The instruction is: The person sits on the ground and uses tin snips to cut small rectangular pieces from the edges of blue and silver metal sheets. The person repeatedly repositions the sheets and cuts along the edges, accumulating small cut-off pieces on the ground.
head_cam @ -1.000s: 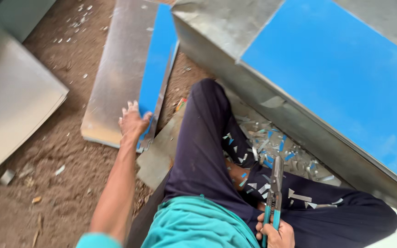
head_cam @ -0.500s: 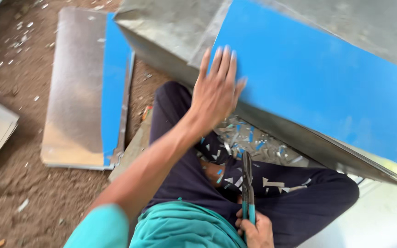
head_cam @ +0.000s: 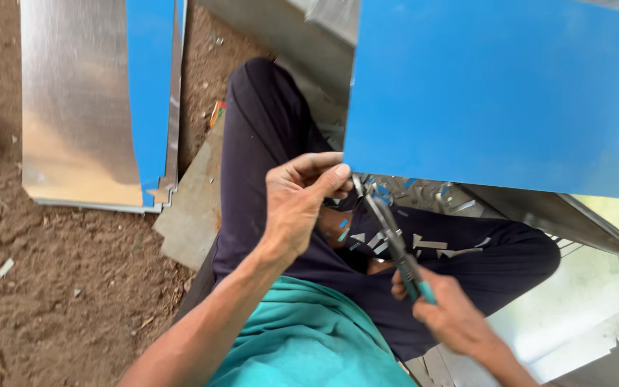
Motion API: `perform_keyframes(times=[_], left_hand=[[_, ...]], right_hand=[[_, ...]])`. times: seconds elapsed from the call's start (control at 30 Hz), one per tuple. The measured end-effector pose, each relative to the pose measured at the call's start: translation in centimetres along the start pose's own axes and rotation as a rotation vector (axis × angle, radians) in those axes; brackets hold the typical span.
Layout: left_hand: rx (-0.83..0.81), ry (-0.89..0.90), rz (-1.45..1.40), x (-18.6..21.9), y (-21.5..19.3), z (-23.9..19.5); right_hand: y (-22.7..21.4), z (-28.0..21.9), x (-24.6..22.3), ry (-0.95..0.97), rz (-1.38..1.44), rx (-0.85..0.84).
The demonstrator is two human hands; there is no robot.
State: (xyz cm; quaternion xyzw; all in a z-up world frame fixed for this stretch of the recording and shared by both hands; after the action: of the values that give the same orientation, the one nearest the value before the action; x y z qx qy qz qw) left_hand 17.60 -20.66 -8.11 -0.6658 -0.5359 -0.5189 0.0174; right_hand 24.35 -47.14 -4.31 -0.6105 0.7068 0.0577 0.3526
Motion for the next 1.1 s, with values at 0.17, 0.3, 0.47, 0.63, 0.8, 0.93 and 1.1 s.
perform_keyframes(times=[0.17, 0.3, 0.47, 0.63, 0.8, 0.93, 1.1], left_hand=[[0.104, -0.012, -0.024, -1.9, -0.9, -0.6], [0.141, 0.001, -0.061, -0.5, -0.3, -0.5], [0.124, -0.023, -0.210, -0.5, -0.4, -0.2], [0.166, -0.099, -0.164, -1.9, -1.0, -0.7], [-0.162, 0.106, 0.146, 3.4, 1.5, 1.0], [-0.078, 0.157, 0.534, 5.6, 4.7, 6.9], [0.046, 0.460, 0.411, 2.7, 6.2, 8.2]], right_hand=[[-2.8, 2.7, -3.2, 0.103, -0.096, -0.120], [-4.5, 4.5, -5.8, 0.092, -0.285, -0.173], [-6.0, 5.8, -8.3, 0.115, -0.484, -0.203], [-7.2, 6.5, -7.9, 0.172, -0.669, -0.151], [-8.0, 4.7, -3.7, 0.154, -0.710, -0.078], [-6.4, 1.4, 2.6, 0.165, -0.543, 0.026], [-0.5, -4.7, 12.3, 0.275, 0.076, 0.206]])
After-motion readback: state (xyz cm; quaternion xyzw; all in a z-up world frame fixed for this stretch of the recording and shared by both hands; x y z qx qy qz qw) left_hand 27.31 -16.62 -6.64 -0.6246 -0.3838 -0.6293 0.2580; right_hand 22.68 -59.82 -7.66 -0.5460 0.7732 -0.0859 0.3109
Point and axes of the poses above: each hand's wrist, its own z-axis towards the middle knuckle, its own y-axis out of the palm, x = y × z, the point moved 5 cm from there along z, towards the middle knuckle, and after that the axes turned 5 degrees about x, right-handed, at the moved point
